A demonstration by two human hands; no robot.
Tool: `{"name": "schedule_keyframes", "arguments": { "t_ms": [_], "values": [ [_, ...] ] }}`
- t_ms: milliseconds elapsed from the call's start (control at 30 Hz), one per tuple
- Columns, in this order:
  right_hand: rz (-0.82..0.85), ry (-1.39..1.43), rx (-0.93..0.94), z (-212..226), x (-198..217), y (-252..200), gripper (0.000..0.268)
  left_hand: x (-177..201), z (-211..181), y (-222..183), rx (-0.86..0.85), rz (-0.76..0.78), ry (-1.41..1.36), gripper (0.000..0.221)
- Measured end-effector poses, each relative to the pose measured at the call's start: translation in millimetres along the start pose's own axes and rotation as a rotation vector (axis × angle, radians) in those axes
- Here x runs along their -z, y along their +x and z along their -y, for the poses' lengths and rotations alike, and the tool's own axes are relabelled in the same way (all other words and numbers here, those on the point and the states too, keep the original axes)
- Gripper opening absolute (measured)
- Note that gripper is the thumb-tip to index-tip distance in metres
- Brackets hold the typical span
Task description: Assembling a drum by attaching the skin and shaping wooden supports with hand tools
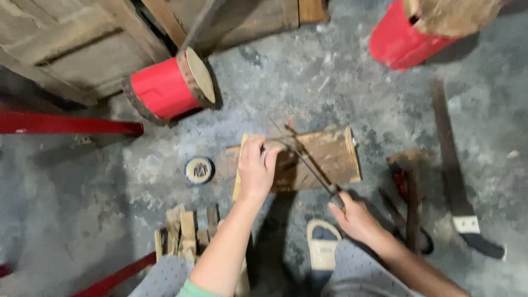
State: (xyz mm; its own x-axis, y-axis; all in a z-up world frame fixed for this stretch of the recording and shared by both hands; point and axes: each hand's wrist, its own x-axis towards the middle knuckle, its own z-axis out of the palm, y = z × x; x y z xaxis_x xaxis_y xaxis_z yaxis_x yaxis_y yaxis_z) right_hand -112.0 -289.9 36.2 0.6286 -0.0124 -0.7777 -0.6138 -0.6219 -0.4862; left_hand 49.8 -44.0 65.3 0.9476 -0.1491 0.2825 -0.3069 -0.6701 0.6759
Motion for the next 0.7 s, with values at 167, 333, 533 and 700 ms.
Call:
{"name": "schedule_keyframes", "arguments": {
  "t_ms": [167, 333, 533, 700],
  "values": [
    [0.029, 0.062, -0.029, 1.6, 9.6, 2.6, 0.029, -12.8, 2.6, 8.8, -0.06, -0.017, 0.007, 0.041],
    [-0.085, 0.087, 0.098, -15.6, -2.2, 17.1, 0.03, -10.2, -3.4, 13.3, -0.11, -0.035, -0.048, 0.039],
    [-0.112, -0.013, 0.162, -5.7, -0.6, 8.2, 0.028, -16.7, 5.1, 7.2, -0.09, -0.077, -0.043, 0.037],
    [-0.11, 0.124, 0.065, 3.0, 7.0, 6.3, 0.028, -13.8, -1.1, 7.3, -0.073, -0.032, -0.04, 0.037]
  ]
}}
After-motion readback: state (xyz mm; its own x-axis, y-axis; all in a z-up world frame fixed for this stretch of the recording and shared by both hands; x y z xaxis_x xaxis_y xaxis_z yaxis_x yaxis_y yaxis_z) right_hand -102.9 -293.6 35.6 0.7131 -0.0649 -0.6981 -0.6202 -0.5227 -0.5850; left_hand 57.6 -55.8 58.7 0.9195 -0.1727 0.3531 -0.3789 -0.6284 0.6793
